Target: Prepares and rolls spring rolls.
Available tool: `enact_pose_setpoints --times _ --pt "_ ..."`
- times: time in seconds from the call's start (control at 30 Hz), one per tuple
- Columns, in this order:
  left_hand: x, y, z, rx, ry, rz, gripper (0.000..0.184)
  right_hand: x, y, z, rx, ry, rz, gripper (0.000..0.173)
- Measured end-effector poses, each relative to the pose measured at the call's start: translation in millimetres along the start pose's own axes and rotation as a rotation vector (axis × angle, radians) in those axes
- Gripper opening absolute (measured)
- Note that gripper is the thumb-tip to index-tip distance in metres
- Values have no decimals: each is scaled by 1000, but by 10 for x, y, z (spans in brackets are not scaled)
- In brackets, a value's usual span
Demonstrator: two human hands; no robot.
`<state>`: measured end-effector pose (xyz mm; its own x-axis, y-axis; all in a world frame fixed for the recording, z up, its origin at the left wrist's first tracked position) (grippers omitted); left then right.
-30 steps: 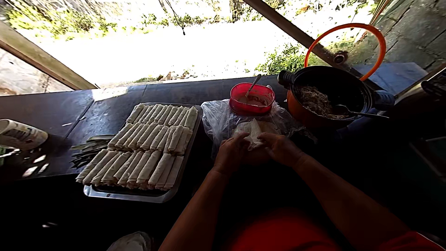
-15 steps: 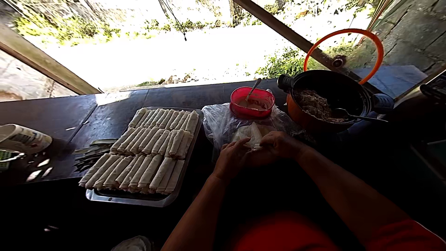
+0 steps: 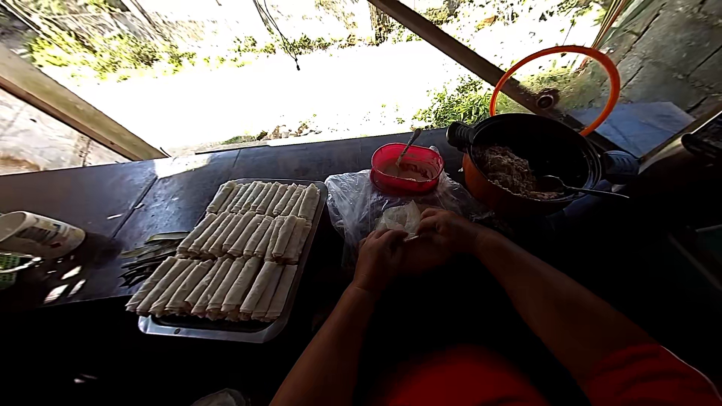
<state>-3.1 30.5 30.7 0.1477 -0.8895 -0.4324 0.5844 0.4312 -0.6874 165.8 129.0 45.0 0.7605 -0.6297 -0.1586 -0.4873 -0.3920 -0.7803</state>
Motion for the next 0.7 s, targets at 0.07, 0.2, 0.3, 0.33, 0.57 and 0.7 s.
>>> enact_pose_setpoints --times 0.07,0.2,0.3,0.33,0.57,0.7 --pt "8 4 17 -36 41 8 26 -9 -9 -15 -2 30 -19 22" --pt "53 8 19 -104 120 70 29 -2 -25 -25 -57 19 30 20" --pt "49 -40 41 -142 189 93 32 50 -32 -15 -32 -43 94 23" --pt "41 -50 49 -150 210 92 34 68 -29 -17 -9 -74 107 24" --pt "-40 -47 139 -99 291 48 37 111 -18 -14 40 -115 146 22" --pt "-68 43 135 -38 299 12 38 96 16 5 76 -84 124 26"
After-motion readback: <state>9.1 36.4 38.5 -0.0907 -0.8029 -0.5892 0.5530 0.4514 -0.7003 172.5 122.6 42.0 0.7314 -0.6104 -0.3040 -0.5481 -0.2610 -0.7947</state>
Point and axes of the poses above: each hand's wrist, its own x-axis away from the middle knuckle, its own y-axis out of the palm, z = x × y, the point moved 5 cm from there along -x, towards the middle knuckle, and after that the axes turned 13 degrees about z, right-handed, at the moved point
